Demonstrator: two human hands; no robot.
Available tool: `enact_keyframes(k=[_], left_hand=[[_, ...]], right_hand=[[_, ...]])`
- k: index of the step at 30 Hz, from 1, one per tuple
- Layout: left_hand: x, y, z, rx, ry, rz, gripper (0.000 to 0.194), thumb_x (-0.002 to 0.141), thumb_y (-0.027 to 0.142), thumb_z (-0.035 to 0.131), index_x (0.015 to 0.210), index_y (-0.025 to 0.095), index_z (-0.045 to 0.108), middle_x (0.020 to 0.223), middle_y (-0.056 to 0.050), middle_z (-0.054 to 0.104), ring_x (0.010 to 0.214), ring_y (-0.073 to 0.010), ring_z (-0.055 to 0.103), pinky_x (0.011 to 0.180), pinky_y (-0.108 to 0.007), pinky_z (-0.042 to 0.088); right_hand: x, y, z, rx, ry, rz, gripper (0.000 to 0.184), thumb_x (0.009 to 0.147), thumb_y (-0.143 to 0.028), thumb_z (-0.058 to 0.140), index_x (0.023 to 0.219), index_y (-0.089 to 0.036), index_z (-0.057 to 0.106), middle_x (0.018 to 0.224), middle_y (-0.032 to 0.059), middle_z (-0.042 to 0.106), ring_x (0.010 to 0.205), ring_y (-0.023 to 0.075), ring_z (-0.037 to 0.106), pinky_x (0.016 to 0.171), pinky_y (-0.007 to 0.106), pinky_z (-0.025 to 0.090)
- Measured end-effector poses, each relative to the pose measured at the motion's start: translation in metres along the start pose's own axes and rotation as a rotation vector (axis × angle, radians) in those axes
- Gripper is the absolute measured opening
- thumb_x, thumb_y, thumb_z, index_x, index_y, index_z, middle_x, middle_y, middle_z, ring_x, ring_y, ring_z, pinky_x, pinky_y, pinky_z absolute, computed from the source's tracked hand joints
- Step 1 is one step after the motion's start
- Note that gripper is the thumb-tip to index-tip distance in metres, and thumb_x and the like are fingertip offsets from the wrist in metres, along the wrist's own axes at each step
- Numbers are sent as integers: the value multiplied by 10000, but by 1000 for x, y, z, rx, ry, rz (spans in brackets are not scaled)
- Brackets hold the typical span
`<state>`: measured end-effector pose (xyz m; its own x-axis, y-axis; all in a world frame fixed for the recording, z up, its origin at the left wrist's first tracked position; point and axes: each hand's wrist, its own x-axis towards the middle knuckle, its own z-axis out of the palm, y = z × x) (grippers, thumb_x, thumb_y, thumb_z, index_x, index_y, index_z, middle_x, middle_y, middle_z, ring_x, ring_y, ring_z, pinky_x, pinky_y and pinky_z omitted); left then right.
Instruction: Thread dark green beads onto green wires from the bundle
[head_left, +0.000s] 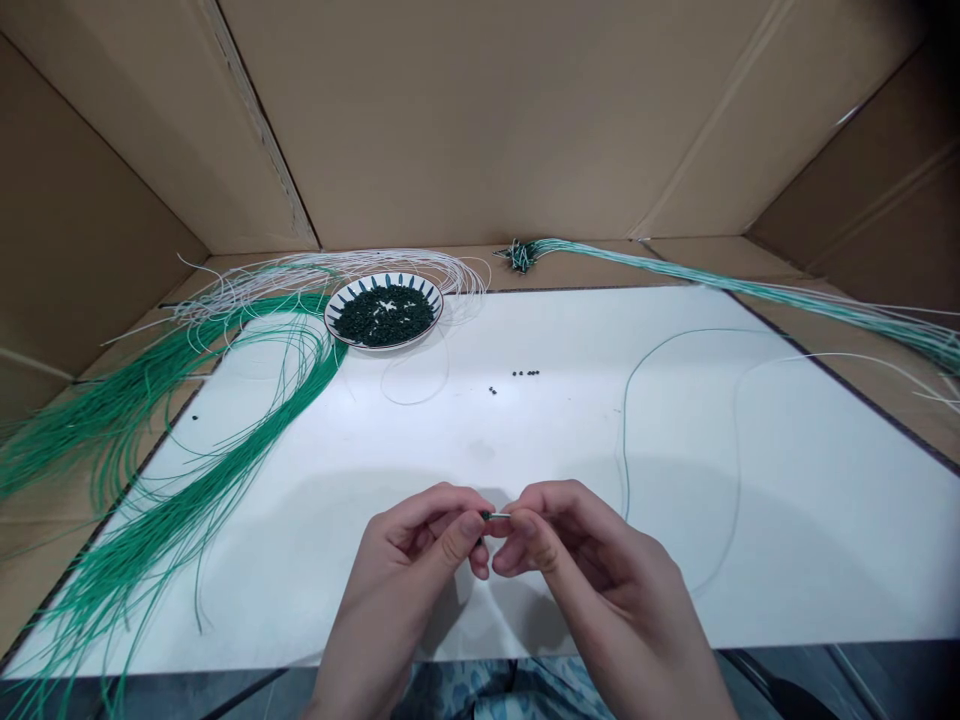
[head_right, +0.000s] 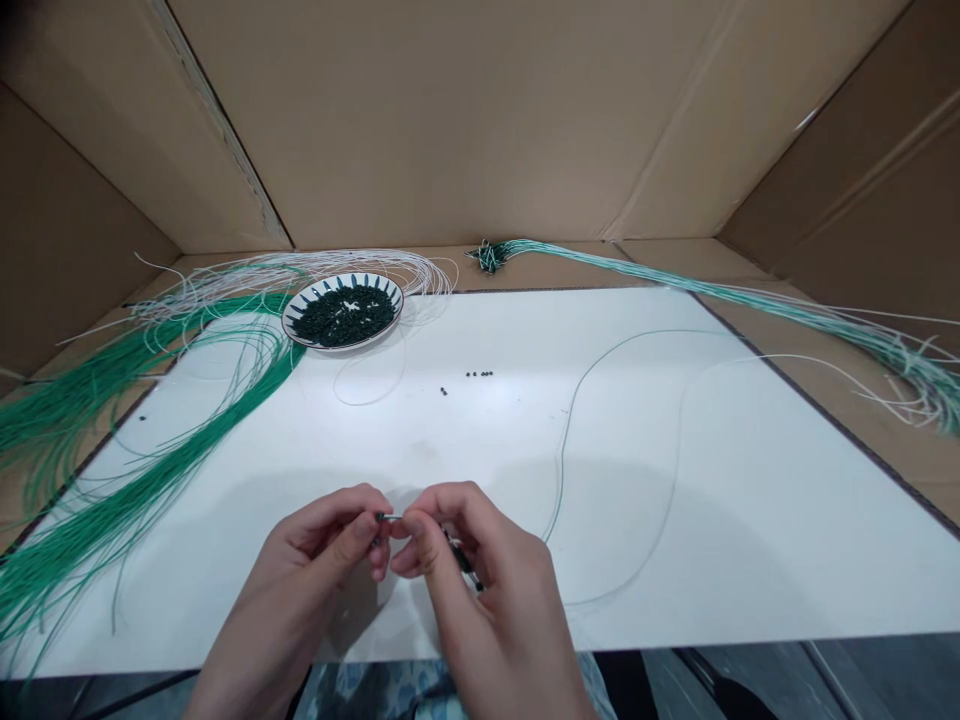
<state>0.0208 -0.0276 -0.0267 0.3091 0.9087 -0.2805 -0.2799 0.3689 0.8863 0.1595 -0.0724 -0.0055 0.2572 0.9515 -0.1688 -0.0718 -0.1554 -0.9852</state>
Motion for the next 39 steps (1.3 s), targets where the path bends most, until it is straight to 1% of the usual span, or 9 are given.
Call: enact_keyframes(k=[6,10,14,16,20,26,32,35,39], left_hand=[[-2,0,-2,17,-3,6,252,836,425,841,708,214,791,618,40,618,620,-92,572,626,-156,448],[-3,-2,-3,60,6,28,160,847,380,836,771,239,829,645,36,634,628,-92,581,618,-150,454],[-1,-2,-4,126,30,76,86,865,318,815,801,267,845,721,26,675,632,-87,594,598,-142,458],[0,-1,-4,150,40,99,79,866,294,811,799,270,844,733,23,683,632,-87,600,593,-138,464],[-1,0,-3,157,62,128,66,847,271,825,785,263,843,734,18,689,637,-94,610,595,-139,483],[-4,-1,-3,147,39,135,71,855,267,819,788,272,845,730,23,691,637,-91,615,593,-133,488],[-2,-1,-3,138,48,141,86,857,236,808,788,274,844,710,31,676,625,-82,604,590,-122,480],[-1,-1,-2,145,44,134,92,845,217,808,773,263,842,703,27,668,622,-88,601,589,-131,488],[-2,2,4,138,101,138,97,807,189,807,730,243,831,672,18,653,617,-112,600,600,-164,510]], right_hand=[[-1,-1,0,-30,3,-17,194,977,-346,633,812,-270,702,713,-43,729,702,110,700,684,131,554],[-3,-1,-2,-80,20,-45,182,973,-344,626,818,-285,700,722,-50,749,712,107,706,681,127,534],[-4,-1,-4,-161,9,-11,179,955,-410,646,826,-305,711,753,-34,735,734,135,672,490,137,453],[-4,0,-5,-174,-15,3,185,944,-428,651,821,-305,714,782,-22,742,750,150,659,440,149,412],[-3,0,-5,-162,-22,10,178,936,-421,668,811,-303,714,788,-26,736,740,139,652,459,140,422],[-2,-2,-4,-144,-14,4,171,927,-401,680,804,-286,711,779,-26,713,724,126,653,514,127,469],[-4,-4,-2,-148,-1,26,166,921,-382,658,792,-287,702,753,-37,703,695,107,656,475,107,434],[-3,-5,-2,-148,10,16,156,907,-370,657,784,-282,698,746,-40,699,689,103,667,506,106,461],[-1,-4,-2,-172,9,-10,142,891,-348,659,779,-268,693,745,-27,701,688,124,676,517,127,496]])
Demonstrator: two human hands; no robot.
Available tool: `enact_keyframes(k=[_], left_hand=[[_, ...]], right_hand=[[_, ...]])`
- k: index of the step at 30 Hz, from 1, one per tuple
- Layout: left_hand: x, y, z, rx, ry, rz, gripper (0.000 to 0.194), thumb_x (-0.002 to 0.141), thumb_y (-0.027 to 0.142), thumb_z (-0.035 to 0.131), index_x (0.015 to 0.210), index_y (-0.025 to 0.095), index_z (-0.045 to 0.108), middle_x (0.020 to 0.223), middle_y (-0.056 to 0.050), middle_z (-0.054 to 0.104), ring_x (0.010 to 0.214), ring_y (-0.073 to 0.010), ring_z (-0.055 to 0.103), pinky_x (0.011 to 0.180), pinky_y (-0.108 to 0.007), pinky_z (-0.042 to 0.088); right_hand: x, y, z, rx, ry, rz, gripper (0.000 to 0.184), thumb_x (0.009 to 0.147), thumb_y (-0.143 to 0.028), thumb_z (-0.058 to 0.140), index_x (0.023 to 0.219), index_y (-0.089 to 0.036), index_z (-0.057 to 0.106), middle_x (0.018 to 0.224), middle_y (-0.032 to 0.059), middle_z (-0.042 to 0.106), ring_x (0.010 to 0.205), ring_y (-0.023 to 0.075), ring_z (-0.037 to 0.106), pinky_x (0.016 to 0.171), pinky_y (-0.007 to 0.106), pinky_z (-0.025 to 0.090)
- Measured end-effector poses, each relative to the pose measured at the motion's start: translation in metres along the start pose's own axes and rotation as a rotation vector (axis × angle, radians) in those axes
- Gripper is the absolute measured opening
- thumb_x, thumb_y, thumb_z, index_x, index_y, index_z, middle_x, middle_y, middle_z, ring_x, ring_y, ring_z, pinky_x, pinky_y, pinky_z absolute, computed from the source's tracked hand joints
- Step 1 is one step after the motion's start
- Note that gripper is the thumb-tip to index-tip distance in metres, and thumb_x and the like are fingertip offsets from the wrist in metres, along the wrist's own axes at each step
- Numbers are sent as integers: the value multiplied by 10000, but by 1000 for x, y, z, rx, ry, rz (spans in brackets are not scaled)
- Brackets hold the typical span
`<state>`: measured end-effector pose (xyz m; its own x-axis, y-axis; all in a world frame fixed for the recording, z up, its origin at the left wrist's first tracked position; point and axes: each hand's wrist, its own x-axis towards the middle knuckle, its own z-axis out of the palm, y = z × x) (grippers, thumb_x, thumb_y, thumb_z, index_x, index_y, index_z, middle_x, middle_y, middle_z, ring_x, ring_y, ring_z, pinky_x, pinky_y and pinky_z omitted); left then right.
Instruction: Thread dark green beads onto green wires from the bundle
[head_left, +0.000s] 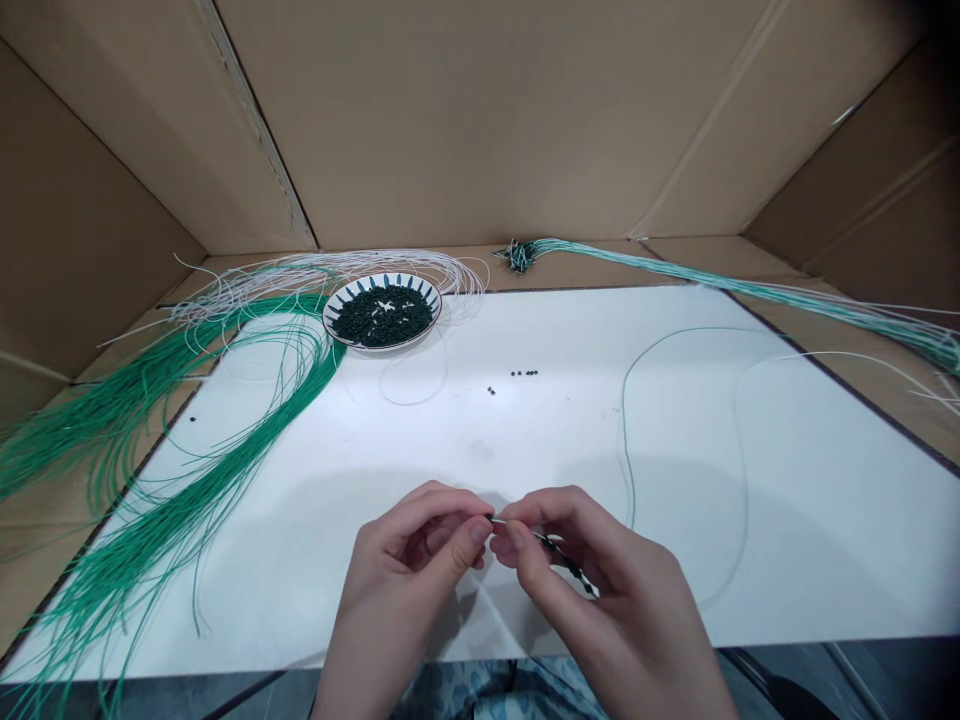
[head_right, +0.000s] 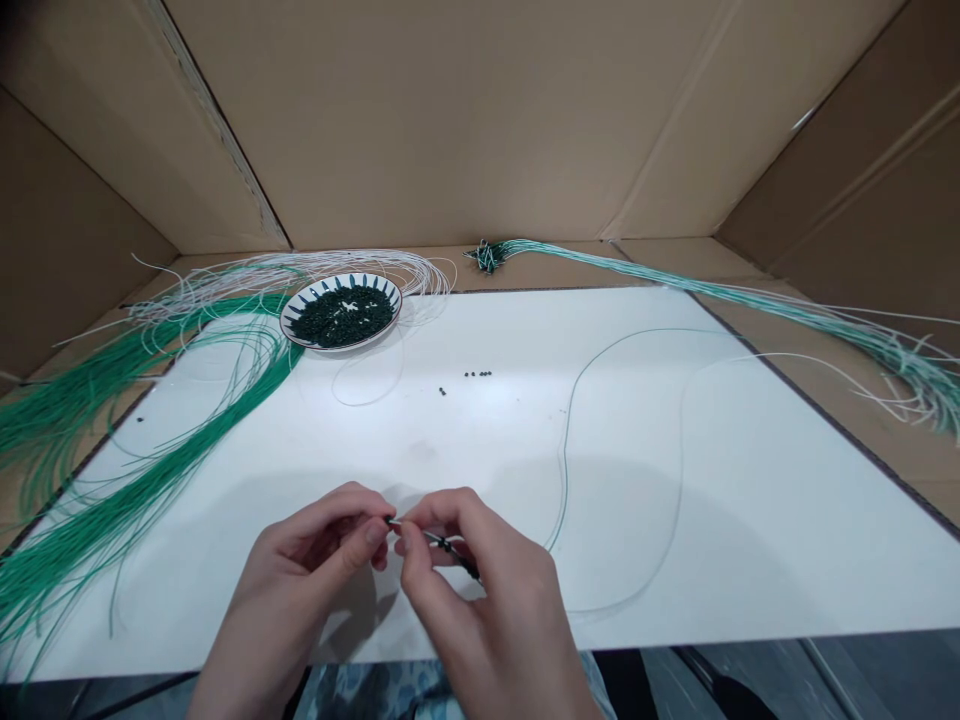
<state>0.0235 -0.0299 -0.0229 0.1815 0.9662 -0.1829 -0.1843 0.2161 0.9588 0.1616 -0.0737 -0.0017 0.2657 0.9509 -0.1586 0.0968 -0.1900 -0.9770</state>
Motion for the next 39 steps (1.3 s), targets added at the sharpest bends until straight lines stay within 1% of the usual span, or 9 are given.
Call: enact_keyframes(k=[7,14,18,21,24,27,30,35,39], left_hand=[[0,2,0,8,-7,-30,103,806,190,800,733,256,831,684,18,665,618,-117,599,602,-172,506],[1,1,0,-13,-4,-50,107,838,229,789,750,231,850,655,10,651,614,-119,582,610,-189,483],[4,-4,-4,-12,-32,-30,116,853,260,805,749,222,838,666,6,669,624,-121,601,618,-189,487],[6,-8,-6,-39,-60,-54,135,855,293,819,742,221,822,658,4,692,639,-123,624,629,-180,491],[5,-6,-2,-73,-10,-87,172,833,308,834,700,204,802,639,7,686,649,-122,628,645,-172,493],[3,-1,4,-88,42,-101,160,810,297,846,692,203,792,627,17,677,643,-116,619,639,-166,485],[1,1,5,-86,49,-119,152,798,297,859,702,199,794,632,12,681,640,-122,612,627,-176,484],[3,-2,1,-150,3,-126,160,758,348,907,747,205,838,680,-8,741,680,-135,676,672,-183,543],[3,-4,-3,-233,62,-173,187,682,334,968,805,245,858,723,3,801,694,-111,741,678,-126,572]], right_hand=[[3,7,-1,-10,-8,-44,163,912,-363,691,781,-269,715,713,-22,691,659,142,645,513,154,505],[11,14,-1,131,-98,-67,176,927,-311,709,773,-243,762,746,-13,778,721,146,705,697,187,556],[11,18,2,103,-18,-73,59,892,-293,749,863,-265,792,767,-23,776,716,154,720,654,195,575],[10,20,4,31,5,-199,116,911,-223,708,927,-272,812,842,-3,786,763,174,729,647,219,587],[10,19,5,-5,-2,-306,141,926,-210,674,859,-253,791,829,13,784,757,181,723,690,241,596],[10,17,5,17,16,-232,102,916,-224,667,831,-258,712,755,-29,757,699,146,714,692,204,592],[10,16,5,42,-9,-162,52,897,-231,674,878,-268,705,784,-40,760,728,140,724,721,195,597],[8,15,4,69,-13,-139,93,910,-281,689,835,-265,742,810,-23,777,773,148,727,761,204,584],[6,12,3,93,22,-144,110,905,-274,672,804,-263,714,819,-19,757,795,155,721,753,210,577]])
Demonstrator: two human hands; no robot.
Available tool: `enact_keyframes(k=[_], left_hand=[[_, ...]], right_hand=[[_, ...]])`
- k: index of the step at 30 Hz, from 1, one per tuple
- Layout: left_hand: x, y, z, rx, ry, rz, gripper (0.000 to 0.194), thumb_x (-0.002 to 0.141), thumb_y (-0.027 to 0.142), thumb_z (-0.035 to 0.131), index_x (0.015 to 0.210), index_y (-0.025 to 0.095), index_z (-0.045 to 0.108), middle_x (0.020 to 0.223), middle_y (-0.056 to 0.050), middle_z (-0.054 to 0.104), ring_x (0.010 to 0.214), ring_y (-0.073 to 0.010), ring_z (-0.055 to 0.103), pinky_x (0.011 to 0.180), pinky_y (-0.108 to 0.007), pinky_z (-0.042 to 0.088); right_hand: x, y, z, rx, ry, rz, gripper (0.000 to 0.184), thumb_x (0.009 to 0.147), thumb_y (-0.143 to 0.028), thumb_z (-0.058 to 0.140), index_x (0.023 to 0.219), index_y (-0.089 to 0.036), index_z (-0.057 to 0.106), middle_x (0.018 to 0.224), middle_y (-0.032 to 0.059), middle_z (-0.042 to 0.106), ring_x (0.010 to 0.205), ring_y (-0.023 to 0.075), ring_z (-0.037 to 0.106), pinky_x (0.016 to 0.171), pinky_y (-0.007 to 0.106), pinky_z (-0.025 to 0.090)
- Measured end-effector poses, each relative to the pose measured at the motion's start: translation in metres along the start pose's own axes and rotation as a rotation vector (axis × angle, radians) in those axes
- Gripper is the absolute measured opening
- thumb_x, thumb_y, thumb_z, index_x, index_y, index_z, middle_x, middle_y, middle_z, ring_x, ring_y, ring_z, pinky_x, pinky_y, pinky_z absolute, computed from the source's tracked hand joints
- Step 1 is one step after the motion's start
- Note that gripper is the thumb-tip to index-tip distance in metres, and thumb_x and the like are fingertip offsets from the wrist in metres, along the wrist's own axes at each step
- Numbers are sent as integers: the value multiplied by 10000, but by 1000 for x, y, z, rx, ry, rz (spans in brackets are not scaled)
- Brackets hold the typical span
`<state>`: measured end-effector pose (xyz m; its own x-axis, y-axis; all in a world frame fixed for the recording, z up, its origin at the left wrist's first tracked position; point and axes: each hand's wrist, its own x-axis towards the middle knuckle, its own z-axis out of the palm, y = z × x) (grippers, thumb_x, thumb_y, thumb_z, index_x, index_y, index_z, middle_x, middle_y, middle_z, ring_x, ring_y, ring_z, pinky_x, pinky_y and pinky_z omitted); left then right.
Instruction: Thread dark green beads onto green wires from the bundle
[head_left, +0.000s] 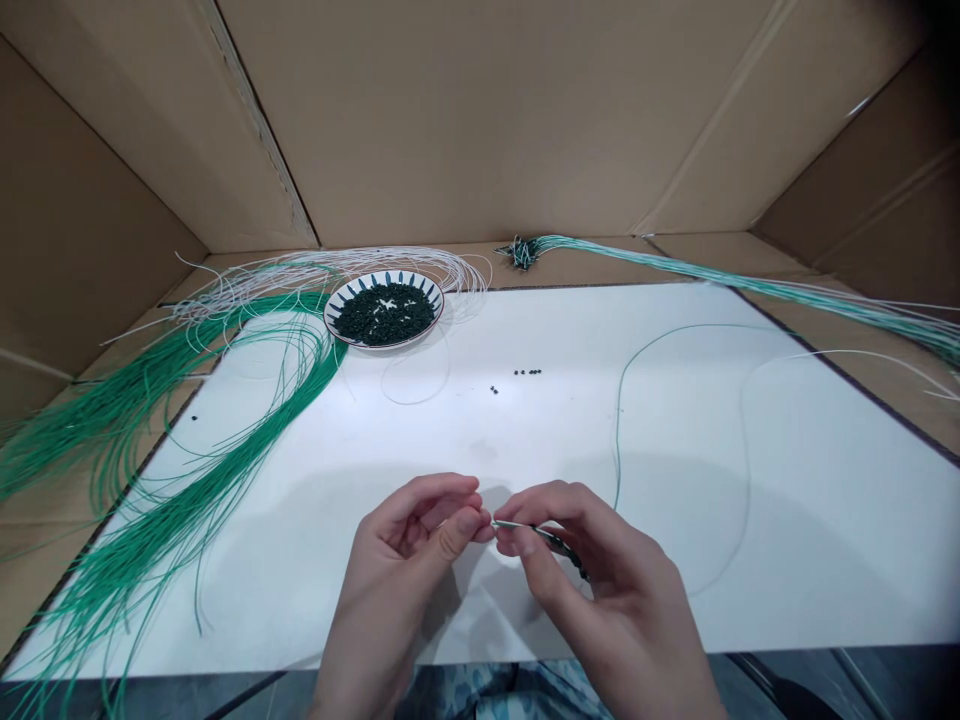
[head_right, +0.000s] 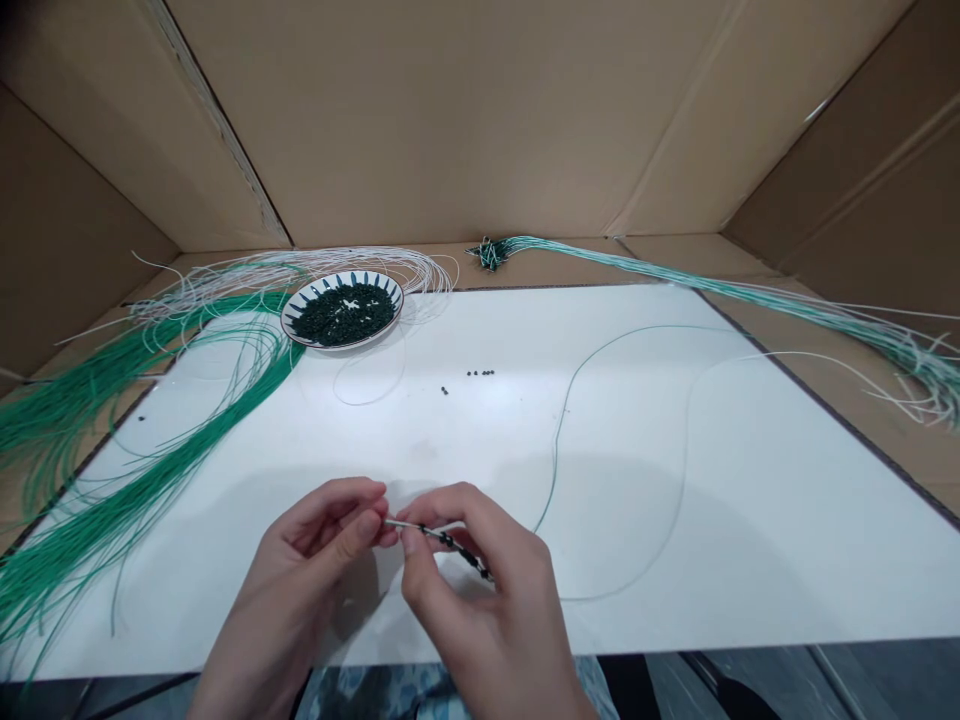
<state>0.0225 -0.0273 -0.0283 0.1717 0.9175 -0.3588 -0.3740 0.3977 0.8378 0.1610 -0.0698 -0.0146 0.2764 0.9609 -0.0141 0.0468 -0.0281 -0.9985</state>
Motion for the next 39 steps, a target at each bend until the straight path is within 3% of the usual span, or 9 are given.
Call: enact_keyframes(k=[3,9,15,21,27,34,39], left_hand=[[-1,-1,-1,-57,54,23,192,670,306,976,810,256,854,750,17,817,716,-103,770,710,-102,591],[-5,1,2,-143,42,113,193,667,235,979,803,271,847,759,36,835,766,-113,807,748,-84,602],[-11,5,13,-148,133,164,235,613,322,1002,774,281,835,712,31,834,761,-126,803,804,-139,619],[-10,3,9,-137,75,174,184,672,297,975,789,296,833,758,18,853,836,-160,824,788,-146,622],[-9,-2,5,-119,59,179,173,690,253,966,801,287,838,751,42,827,785,-141,815,712,-115,614],[-11,-4,2,-107,-21,238,140,777,189,909,843,292,841,804,76,816,767,-70,786,727,-52,586],[-11,-4,4,-109,-56,246,138,807,177,884,870,291,839,859,50,845,817,-95,800,743,-70,598]], right_hand=[[-1,-2,0,-6,13,10,109,882,-274,689,774,-259,689,829,-12,738,796,159,697,761,216,573],[-5,-3,7,22,19,61,119,887,-297,659,780,-247,671,848,11,730,778,181,699,762,270,569],[-7,-5,13,0,38,38,115,886,-273,618,776,-272,651,823,-28,712,778,157,675,775,254,532],[-7,-8,15,18,55,16,103,847,-228,633,764,-284,660,780,-54,697,748,143,680,756,237,546],[-8,-7,17,72,53,55,96,841,-211,649,773,-278,663,932,-25,795,950,180,756,831,247,574],[-10,-8,20,126,126,13,113,840,-192,671,772,-280,688,865,-38,789,825,133,749,772,168,604],[-9,-7,20,132,133,-35,155,824,-152,671,745,-285,671,863,-83,781,786,90,743,735,111,582]])
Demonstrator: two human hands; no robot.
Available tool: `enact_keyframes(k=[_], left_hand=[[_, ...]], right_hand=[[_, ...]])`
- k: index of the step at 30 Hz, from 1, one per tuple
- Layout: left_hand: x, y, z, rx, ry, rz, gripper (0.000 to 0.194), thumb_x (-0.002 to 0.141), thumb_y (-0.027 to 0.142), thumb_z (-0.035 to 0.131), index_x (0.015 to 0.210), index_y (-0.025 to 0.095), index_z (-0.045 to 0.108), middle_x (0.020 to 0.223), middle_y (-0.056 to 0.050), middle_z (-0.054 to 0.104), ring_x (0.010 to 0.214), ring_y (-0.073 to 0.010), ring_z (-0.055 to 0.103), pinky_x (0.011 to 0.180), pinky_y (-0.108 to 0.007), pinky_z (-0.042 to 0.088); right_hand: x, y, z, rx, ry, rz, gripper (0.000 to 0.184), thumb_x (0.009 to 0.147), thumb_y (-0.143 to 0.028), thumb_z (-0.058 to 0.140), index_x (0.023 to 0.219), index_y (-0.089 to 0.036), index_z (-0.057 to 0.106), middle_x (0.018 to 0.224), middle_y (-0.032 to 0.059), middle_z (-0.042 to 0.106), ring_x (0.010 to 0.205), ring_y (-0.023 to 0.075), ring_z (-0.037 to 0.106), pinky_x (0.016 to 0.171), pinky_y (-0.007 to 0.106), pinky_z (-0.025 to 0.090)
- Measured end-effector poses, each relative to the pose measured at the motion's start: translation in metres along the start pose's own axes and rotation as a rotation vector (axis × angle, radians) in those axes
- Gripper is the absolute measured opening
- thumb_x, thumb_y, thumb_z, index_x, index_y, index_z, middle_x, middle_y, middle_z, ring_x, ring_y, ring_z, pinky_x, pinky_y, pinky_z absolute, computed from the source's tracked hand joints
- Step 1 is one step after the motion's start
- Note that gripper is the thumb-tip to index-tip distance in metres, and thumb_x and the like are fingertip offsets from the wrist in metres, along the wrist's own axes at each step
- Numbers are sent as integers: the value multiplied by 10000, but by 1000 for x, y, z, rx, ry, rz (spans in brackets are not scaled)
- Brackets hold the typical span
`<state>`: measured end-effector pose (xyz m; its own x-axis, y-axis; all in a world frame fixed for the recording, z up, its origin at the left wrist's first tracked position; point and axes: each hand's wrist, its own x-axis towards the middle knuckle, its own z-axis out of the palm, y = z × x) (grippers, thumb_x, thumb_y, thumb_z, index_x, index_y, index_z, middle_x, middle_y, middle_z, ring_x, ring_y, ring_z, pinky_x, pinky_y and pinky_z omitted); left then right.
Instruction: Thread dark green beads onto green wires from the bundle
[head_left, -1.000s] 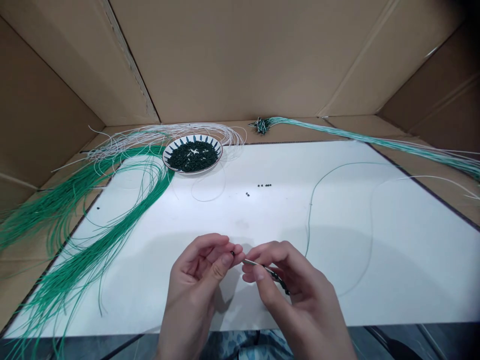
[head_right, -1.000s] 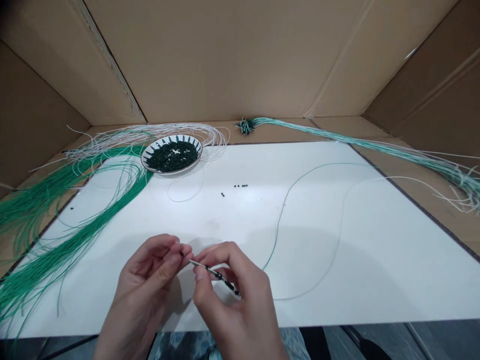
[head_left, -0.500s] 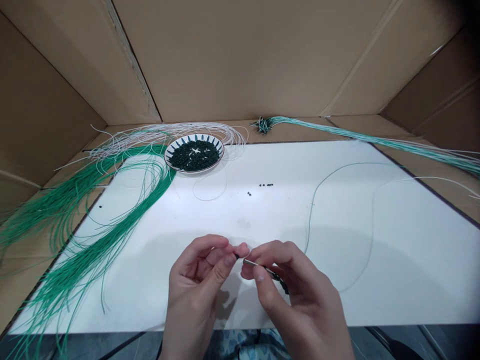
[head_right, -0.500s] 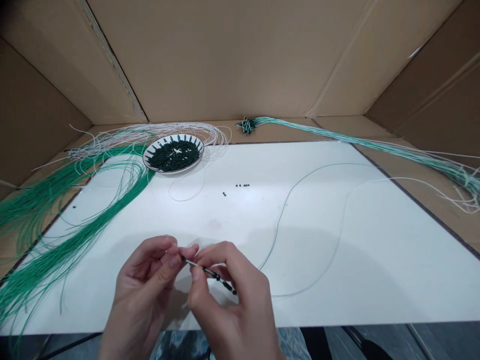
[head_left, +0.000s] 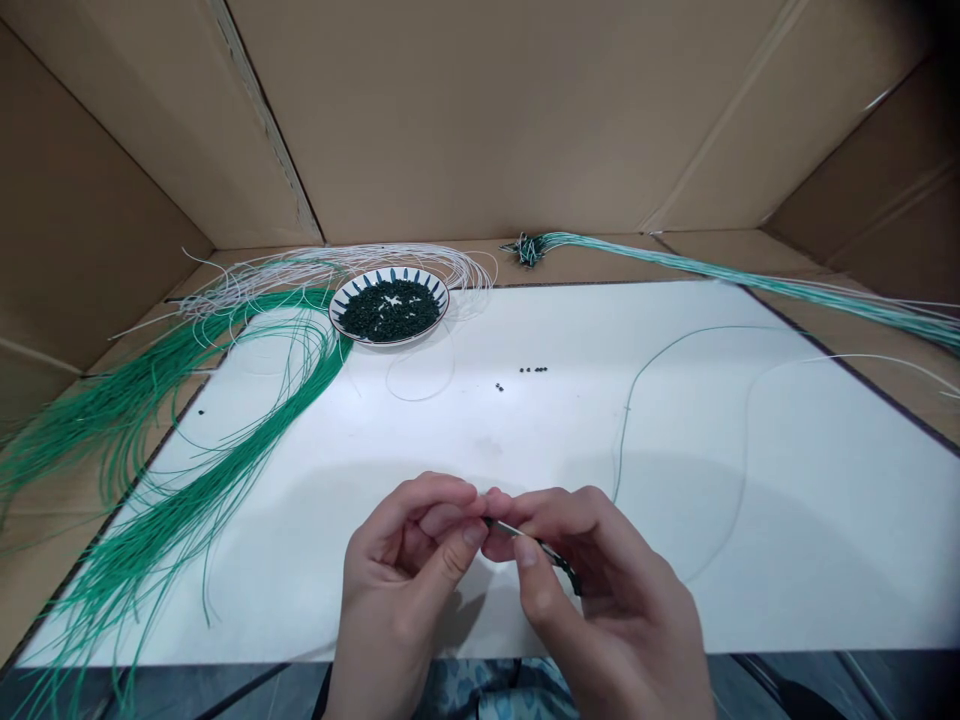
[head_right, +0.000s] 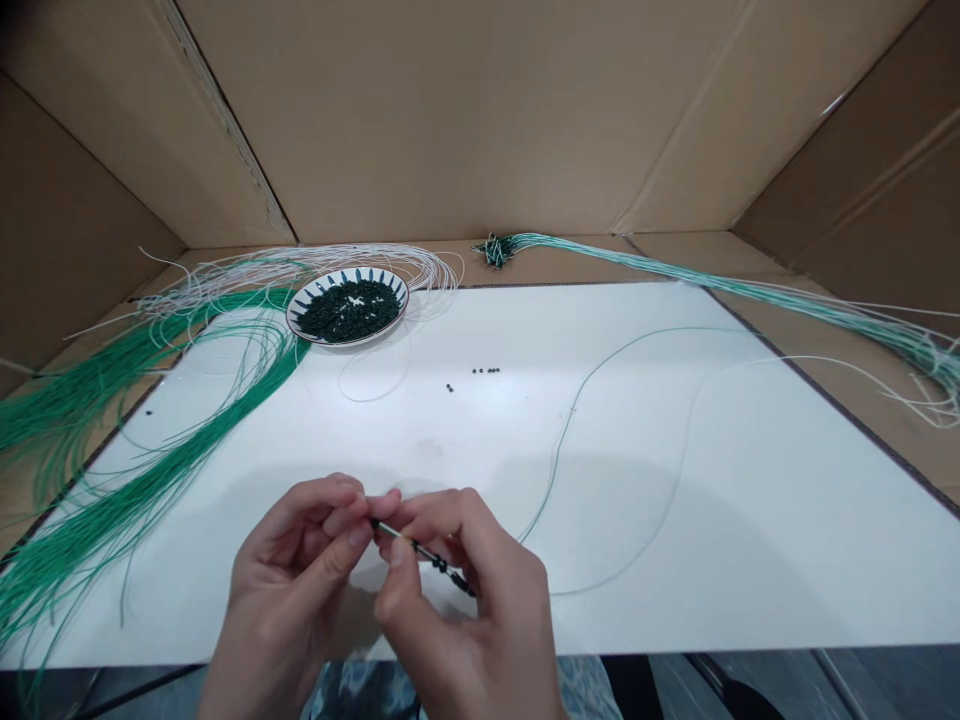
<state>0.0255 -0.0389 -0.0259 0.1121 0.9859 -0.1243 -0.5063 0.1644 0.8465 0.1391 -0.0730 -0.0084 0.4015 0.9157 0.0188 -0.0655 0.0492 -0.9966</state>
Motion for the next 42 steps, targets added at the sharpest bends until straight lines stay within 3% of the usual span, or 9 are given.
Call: enact_keyframes(k=[4,8,19,26,35,42], left_hand=[[1,-1,2,0,27,14,176,800,125,875,866,286,842,844,34,850,745,-106,802,708,-93,618],[4,-2,0,-5,-57,25,245,841,69,823,901,306,842,873,52,855,812,-116,820,738,-97,626],[3,2,-2,53,-122,66,358,878,-17,737,897,325,838,863,100,840,769,-43,792,746,-23,579],[5,0,-3,105,-142,99,415,889,-37,701,934,354,832,874,109,835,774,-44,790,759,-38,589],[2,7,-4,387,-141,349,367,865,-18,716,957,321,822,878,62,789,839,-92,727,807,-120,600],[0,8,-5,528,-170,420,296,896,36,727,967,303,833,875,34,787,835,-114,710,806,-152,587]], right_hand=[[0,-1,1,-7,-6,20,156,816,-149,665,731,-279,654,857,-89,783,799,85,755,747,104,573],[-1,-2,2,-6,5,29,160,820,-152,655,725,-281,649,841,-109,776,799,61,758,749,74,557],[0,-4,2,24,10,50,165,820,-154,652,713,-277,634,825,-99,788,804,64,757,748,67,558],[0,-3,1,-50,1,5,175,823,-144,612,727,-287,644,829,-129,782,807,43,738,733,57,534],[1,1,-10,-187,-101,-125,186,832,-109,571,755,-277,590,835,-154,750,747,39,693,729,88,521],[0,1,-13,-176,-141,-147,222,832,-62,581,801,-279,615,868,-122,774,798,61,726,774,106,541]])
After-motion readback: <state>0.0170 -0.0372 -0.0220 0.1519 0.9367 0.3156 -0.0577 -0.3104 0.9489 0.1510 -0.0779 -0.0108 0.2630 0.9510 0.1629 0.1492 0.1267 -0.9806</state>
